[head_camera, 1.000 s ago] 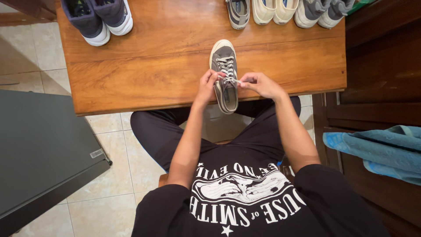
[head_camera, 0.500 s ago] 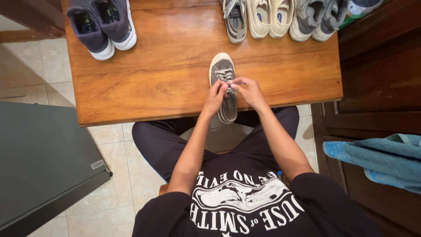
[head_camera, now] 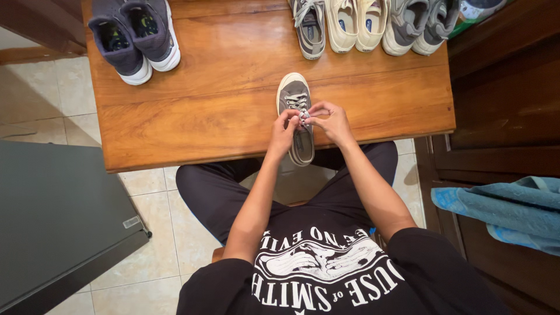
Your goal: The person removes the laces from a gray canvas shoe, then re-laces it by threading the laces through the eyelets and tying a bow. The finished shoe is placed with other shoes on the table.
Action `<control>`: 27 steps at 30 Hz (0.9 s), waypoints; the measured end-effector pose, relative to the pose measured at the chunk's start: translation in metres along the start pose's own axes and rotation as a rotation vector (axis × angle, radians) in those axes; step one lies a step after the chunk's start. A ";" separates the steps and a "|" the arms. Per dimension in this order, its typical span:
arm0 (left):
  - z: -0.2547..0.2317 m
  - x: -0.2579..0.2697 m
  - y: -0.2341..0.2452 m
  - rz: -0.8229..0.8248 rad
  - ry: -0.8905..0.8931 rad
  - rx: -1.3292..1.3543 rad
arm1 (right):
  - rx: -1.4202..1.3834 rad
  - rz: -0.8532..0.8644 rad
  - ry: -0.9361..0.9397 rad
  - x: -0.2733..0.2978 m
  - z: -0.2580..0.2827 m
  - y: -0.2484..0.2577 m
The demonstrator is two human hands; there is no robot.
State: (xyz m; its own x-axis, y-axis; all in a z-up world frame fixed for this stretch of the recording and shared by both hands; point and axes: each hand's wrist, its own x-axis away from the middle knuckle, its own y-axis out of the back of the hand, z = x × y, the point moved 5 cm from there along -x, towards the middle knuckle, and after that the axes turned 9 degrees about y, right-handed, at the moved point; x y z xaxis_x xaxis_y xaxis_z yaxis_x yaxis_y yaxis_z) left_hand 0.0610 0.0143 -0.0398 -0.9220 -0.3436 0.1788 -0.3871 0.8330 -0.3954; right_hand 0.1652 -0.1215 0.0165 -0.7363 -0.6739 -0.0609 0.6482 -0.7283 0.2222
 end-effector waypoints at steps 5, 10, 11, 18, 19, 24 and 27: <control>-0.001 0.000 0.002 -0.039 0.003 -0.046 | -0.071 -0.004 -0.048 0.000 0.010 0.002; -0.003 0.001 0.005 -0.050 0.019 -0.046 | 0.389 0.086 -0.050 0.005 0.041 0.023; -0.003 0.001 0.005 -0.050 0.019 -0.047 | 0.528 0.093 -0.060 0.008 0.045 0.029; -0.004 0.002 0.007 -0.062 0.016 -0.078 | -0.069 0.333 -0.087 0.007 0.047 0.036; -0.003 0.001 0.007 -0.063 0.022 -0.080 | -0.106 0.324 -0.049 0.006 0.046 0.033; -0.002 -0.006 0.005 -0.052 0.011 0.002 | -0.344 0.226 -0.040 0.001 0.031 0.005; -0.003 -0.005 0.005 -0.043 0.012 0.015 | -0.163 0.160 -0.017 0.001 0.026 -0.002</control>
State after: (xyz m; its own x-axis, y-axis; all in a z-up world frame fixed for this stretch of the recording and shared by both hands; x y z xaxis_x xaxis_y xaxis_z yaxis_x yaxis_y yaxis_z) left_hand 0.0634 0.0216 -0.0396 -0.9043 -0.3737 0.2062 -0.4265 0.8109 -0.4007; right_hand 0.1579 -0.1171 0.0414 -0.6237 -0.7814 -0.0209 0.7789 -0.6235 0.0674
